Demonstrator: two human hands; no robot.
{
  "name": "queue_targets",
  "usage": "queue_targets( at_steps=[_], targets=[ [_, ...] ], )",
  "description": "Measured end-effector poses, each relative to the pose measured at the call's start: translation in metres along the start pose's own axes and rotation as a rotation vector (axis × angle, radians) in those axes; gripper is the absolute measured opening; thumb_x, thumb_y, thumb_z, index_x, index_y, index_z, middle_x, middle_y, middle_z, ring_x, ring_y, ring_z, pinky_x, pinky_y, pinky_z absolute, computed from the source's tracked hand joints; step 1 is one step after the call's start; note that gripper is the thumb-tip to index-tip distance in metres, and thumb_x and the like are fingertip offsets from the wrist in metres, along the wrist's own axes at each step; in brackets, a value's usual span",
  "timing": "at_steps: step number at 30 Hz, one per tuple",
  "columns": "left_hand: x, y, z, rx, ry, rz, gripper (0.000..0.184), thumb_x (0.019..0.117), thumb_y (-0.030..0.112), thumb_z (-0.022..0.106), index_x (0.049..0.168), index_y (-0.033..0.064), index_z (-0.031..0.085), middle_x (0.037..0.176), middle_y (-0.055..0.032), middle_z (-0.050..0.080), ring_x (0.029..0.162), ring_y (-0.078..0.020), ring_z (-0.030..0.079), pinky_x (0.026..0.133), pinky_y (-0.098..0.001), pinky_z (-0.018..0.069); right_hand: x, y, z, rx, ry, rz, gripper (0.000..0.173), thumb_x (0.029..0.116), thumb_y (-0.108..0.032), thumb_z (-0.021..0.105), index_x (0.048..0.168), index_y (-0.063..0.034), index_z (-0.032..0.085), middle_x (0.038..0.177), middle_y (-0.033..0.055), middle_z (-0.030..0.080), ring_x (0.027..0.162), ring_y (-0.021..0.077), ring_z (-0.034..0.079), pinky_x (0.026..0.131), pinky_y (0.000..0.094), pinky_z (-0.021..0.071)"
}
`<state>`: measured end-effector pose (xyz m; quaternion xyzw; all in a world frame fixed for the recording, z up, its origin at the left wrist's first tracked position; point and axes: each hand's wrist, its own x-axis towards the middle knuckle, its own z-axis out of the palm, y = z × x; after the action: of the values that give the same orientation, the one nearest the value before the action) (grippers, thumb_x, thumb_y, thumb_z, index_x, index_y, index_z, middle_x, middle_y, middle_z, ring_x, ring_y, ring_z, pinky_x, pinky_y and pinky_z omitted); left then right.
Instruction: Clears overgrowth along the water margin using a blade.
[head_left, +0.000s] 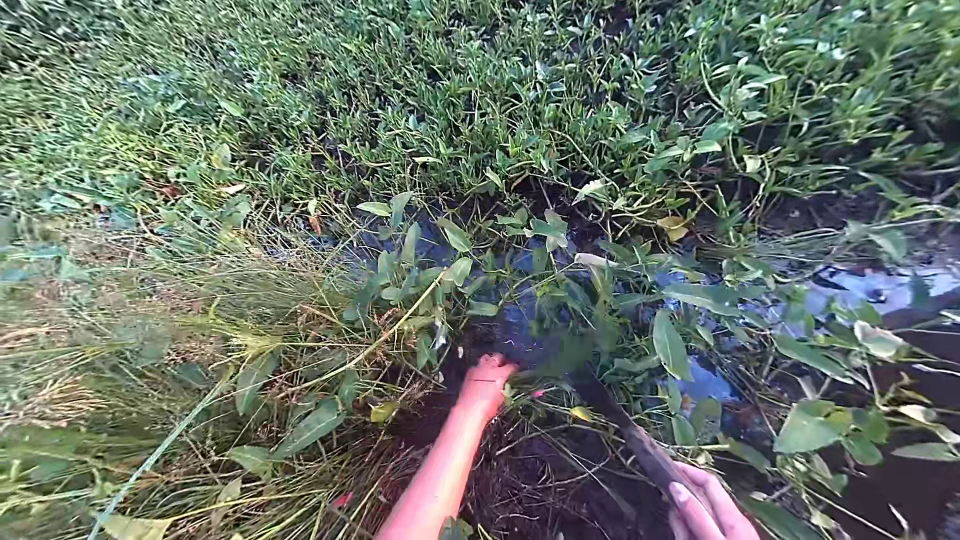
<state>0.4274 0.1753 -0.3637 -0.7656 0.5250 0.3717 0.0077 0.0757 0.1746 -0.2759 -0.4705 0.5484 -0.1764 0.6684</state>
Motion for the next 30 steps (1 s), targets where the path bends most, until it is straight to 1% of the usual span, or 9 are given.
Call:
queue_targets(
  at_steps=[2, 5, 9, 12, 13, 20, 23, 25, 30],
  targets=[
    [0.002, 0.001, 0.016, 0.036, 0.103, -0.005, 0.041, 0.0924, 0.009, 0.066, 0.131, 0.0202, 0.071, 0.143, -0.0143, 0.061, 0.135, -0.0362, 0.054, 0.111, -0.0579, 0.0433, -0.002, -0.003, 0.003, -0.003, 0.006, -0.001, 0.032, 0.1066, -0.015, 0.046, 0.136, -0.0035, 0.048, 0.066, -0.0023, 0.057, 0.05, 0.0085, 0.053, 0.046, 0.0265, 0.048],
    [0.001, 0.003, 0.02, -0.038, 0.195, -0.019, 0.028, 0.0984, 0.012, 0.059, 0.122, 0.011, 0.075, 0.13, -0.0145, 0.068, 0.127, -0.0319, 0.061, 0.11, -0.0504, 0.0468, -0.005, -0.012, 0.011, 0.002, 0.017, -0.015, 0.032, 0.1063, -0.015, 0.047, 0.137, -0.0035, 0.048, 0.067, -0.0026, 0.057, 0.049, 0.0079, 0.053, 0.046, 0.0259, 0.0477],
    [-0.009, -0.002, 0.009, -0.355, 0.32, -0.165, 0.03, 0.1009, 0.014, 0.059, 0.125, 0.0014, 0.071, 0.127, -0.0185, 0.069, 0.123, -0.0317, 0.064, 0.111, -0.0498, 0.046, -0.01, -0.022, 0.013, -0.011, 0.009, -0.084, 0.032, 0.1057, -0.013, 0.048, 0.136, -0.0029, 0.049, 0.066, -0.0028, 0.057, 0.048, 0.0078, 0.052, 0.045, 0.026, 0.0467],
    [-0.022, -0.003, -0.014, -0.641, 0.56, -0.323, 0.022, 0.0993, 0.012, 0.064, 0.113, -0.0051, 0.07, 0.105, -0.0227, 0.072, 0.104, -0.0338, 0.07, 0.098, -0.0538, 0.0531, -0.014, -0.027, 0.009, -0.024, 0.007, -0.12, 0.032, 0.1053, -0.013, 0.048, 0.136, -0.003, 0.049, 0.067, -0.0022, 0.057, 0.048, 0.0084, 0.053, 0.045, 0.0265, 0.0476],
    [-0.026, -0.002, -0.028, -0.681, 0.607, -0.361, 0.023, 0.0999, 0.013, 0.065, 0.112, -0.006, 0.068, 0.103, -0.0238, 0.071, 0.1, -0.0348, 0.069, 0.095, -0.0557, 0.0531, -0.015, -0.028, 0.007, -0.024, 0.01, -0.127, 0.032, 0.1048, -0.013, 0.049, 0.136, -0.003, 0.05, 0.067, -0.0023, 0.058, 0.048, 0.0083, 0.053, 0.045, 0.0265, 0.0481],
    [-0.027, -0.009, -0.095, -0.849, 0.926, -0.342, 0.027, 0.101, 0.019, 0.066, 0.116, -0.0037, 0.067, 0.104, -0.0224, 0.071, 0.098, -0.0337, 0.069, 0.092, -0.0564, 0.0534, -0.023, -0.062, -0.003, -0.034, 0.005, -0.222, 0.031, 0.1056, -0.013, 0.048, 0.135, -0.0055, 0.052, 0.069, -0.0036, 0.057, 0.049, 0.0077, 0.052, 0.043, 0.0255, 0.0466],
    [-0.033, -0.016, -0.115, -0.906, 1.075, -0.32, 0.028, 0.1007, 0.018, 0.067, 0.117, -0.0049, 0.065, 0.104, -0.0205, 0.07, 0.096, -0.0291, 0.069, 0.092, -0.052, 0.0537, -0.027, -0.072, -0.008, -0.037, -0.004, -0.253, 0.031, 0.1053, -0.013, 0.048, 0.136, -0.0057, 0.051, 0.069, -0.003, 0.058, 0.049, 0.0075, 0.052, 0.043, 0.0251, 0.0461],
    [-0.038, -0.019, -0.134, -0.91, 1.131, -0.282, 0.032, 0.0994, 0.017, 0.069, 0.121, -0.0056, 0.063, 0.11, -0.0201, 0.07, 0.103, -0.0269, 0.069, 0.097, -0.0489, 0.0533, -0.031, -0.073, -0.01, -0.044, -0.018, -0.252, 0.031, 0.1051, -0.013, 0.048, 0.135, -0.0052, 0.051, 0.07, -0.0029, 0.058, 0.05, 0.0078, 0.052, 0.044, 0.0251, 0.0466],
    [-0.045, 0.003, -0.177, -0.835, 1.158, -0.107, 0.028, 0.0993, 0.018, 0.068, 0.118, -0.003, 0.065, 0.105, -0.0149, 0.072, 0.1, -0.0208, 0.071, 0.096, -0.0444, 0.0558, -0.037, -0.073, -0.006, -0.044, -0.029, -0.257, 0.031, 0.1048, -0.011, 0.048, 0.136, -0.0052, 0.051, 0.072, -0.0036, 0.059, 0.049, 0.0069, 0.052, 0.044, 0.0245, 0.0466]
  ],
)
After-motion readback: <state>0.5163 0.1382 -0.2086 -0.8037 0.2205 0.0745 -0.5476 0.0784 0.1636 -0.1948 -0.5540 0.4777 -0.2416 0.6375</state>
